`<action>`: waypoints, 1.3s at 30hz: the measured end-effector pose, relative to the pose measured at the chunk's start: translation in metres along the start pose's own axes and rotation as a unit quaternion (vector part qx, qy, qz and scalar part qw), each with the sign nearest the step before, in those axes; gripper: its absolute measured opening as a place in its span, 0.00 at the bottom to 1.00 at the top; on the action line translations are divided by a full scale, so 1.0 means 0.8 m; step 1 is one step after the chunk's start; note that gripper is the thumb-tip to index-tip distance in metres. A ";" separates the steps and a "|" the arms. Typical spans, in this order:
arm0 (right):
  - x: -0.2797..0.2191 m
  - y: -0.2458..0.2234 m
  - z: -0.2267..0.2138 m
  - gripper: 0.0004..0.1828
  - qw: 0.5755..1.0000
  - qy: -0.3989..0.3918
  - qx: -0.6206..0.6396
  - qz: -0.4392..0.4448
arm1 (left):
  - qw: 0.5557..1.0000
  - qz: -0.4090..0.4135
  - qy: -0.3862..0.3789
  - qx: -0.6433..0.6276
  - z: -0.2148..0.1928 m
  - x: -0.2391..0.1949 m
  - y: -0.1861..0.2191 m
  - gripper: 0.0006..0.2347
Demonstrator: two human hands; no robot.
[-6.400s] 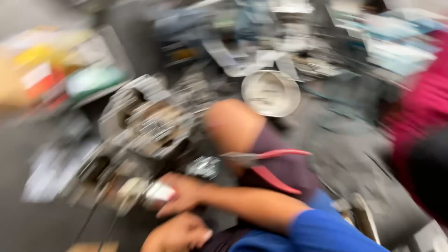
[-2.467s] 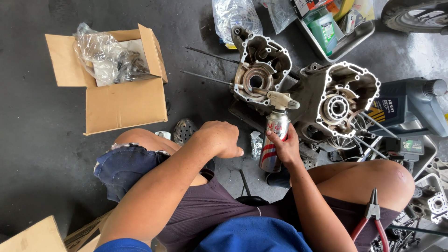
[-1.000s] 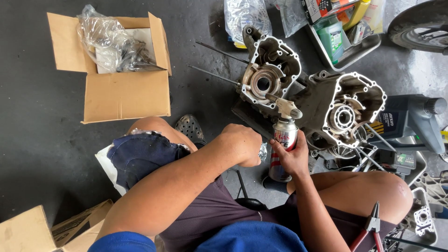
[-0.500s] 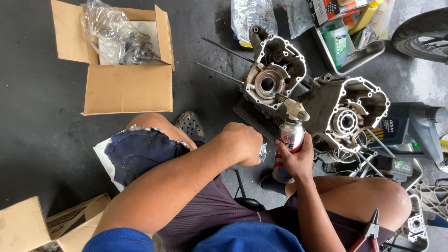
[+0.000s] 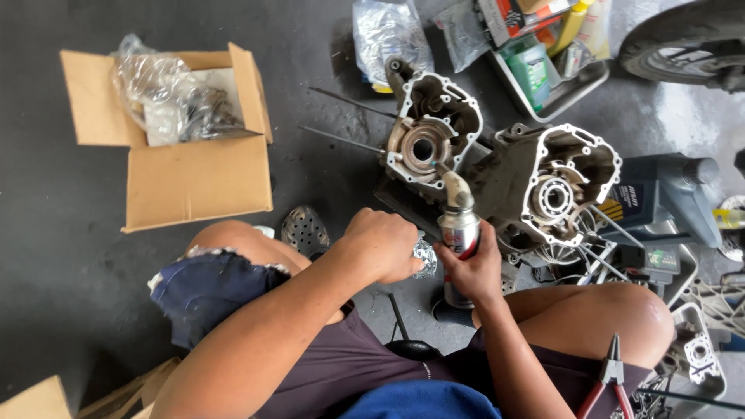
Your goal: Cleaning and manipulating motorcycle engine casing components using spray cleaner and pliers.
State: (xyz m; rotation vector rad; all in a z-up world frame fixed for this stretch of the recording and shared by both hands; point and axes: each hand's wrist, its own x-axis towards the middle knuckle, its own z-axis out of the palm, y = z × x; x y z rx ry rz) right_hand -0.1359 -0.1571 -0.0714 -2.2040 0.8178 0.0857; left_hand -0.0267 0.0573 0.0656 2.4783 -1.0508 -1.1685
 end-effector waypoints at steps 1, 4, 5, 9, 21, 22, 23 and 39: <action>-0.003 -0.003 0.001 0.50 1.000 0.008 0.003 0.004 | 1.000 0.007 -0.002 0.006 -0.004 -0.002 0.002 0.19; -0.010 -0.008 0.005 0.52 0.999 0.003 0.030 0.012 | 0.999 -0.018 0.029 -0.024 -0.005 -0.001 0.003 0.21; -0.012 -0.007 0.007 0.52 1.000 -0.002 0.022 -0.003 | 0.997 -0.036 0.066 -0.029 0.000 0.005 0.002 0.22; -0.021 -0.015 0.008 0.53 0.999 -0.018 0.010 -0.027 | 0.987 -0.070 0.126 -0.075 -0.001 0.012 0.005 0.25; -0.020 0.001 0.024 0.52 0.996 -0.013 -0.018 -0.082 | 0.969 -0.137 0.158 -0.136 0.021 0.060 -0.001 0.28; -0.020 0.002 0.025 0.52 0.997 -0.010 -0.014 -0.079 | 0.970 -0.134 0.155 -0.131 0.022 0.062 -0.002 0.28; -0.021 0.003 0.026 0.53 0.996 -0.015 -0.025 -0.081 | 0.967 -0.136 0.167 -0.133 0.024 0.064 -0.004 0.26; -0.025 -0.002 0.028 0.55 0.994 -0.033 -0.051 -0.091 | 0.959 -0.154 0.194 -0.137 0.034 0.071 -0.006 0.22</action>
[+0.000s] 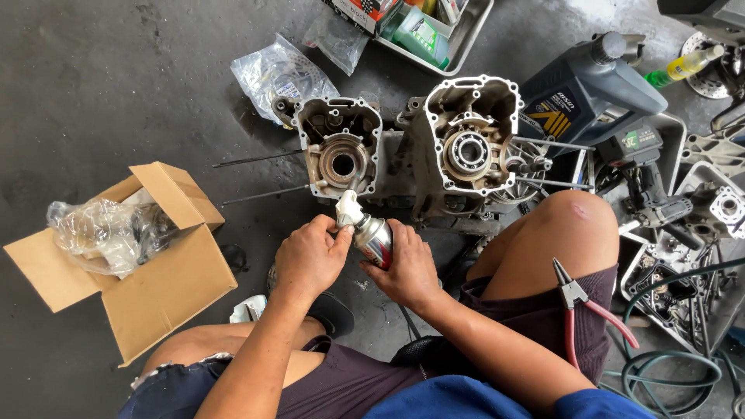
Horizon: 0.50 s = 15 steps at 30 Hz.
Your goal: Cleaning and manipulating motorcycle engine casing components using spray cleaner and pliers.
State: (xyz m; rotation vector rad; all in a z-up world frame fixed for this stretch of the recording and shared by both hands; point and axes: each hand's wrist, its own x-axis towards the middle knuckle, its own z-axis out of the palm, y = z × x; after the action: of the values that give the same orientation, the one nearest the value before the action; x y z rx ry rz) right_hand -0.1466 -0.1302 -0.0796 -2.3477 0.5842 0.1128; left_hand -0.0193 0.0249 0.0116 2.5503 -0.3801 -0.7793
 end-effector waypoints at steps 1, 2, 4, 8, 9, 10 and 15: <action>0.000 0.000 0.000 0.55 1.000 0.001 0.002 0.002 | 1.000 0.001 -0.001 0.002 -0.001 -0.001 0.002 0.22; 0.000 0.000 -0.001 0.55 1.000 -0.003 -0.005 0.000 | 1.000 0.002 0.002 -0.003 -0.003 -0.002 0.003 0.21; 0.001 -0.001 -0.002 0.55 1.000 -0.007 -0.011 0.000 | 1.000 0.005 0.004 -0.005 -0.003 -0.002 0.004 0.21; 0.001 -0.004 -0.004 0.55 1.000 0.002 -0.014 -0.008 | 1.000 0.005 0.009 -0.004 -0.003 -0.002 0.005 0.20; 0.002 -0.005 -0.004 0.55 1.000 0.004 -0.019 -0.012 | 1.000 0.003 0.011 -0.007 -0.005 -0.003 0.007 0.19; 0.002 -0.005 -0.005 0.55 1.000 0.005 -0.017 -0.011 | 1.000 0.004 0.010 -0.005 -0.004 -0.002 0.006 0.19; 0.002 -0.006 -0.007 0.55 1.000 0.003 -0.020 -0.018 | 1.000 0.000 0.010 -0.004 -0.006 -0.003 0.009 0.19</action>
State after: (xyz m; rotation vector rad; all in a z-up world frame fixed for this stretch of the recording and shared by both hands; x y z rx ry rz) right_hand -0.1437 -0.1311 -0.0729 -2.3971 0.5468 0.1009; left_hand -0.0194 0.0209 0.0196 2.5476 -0.3701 -0.7538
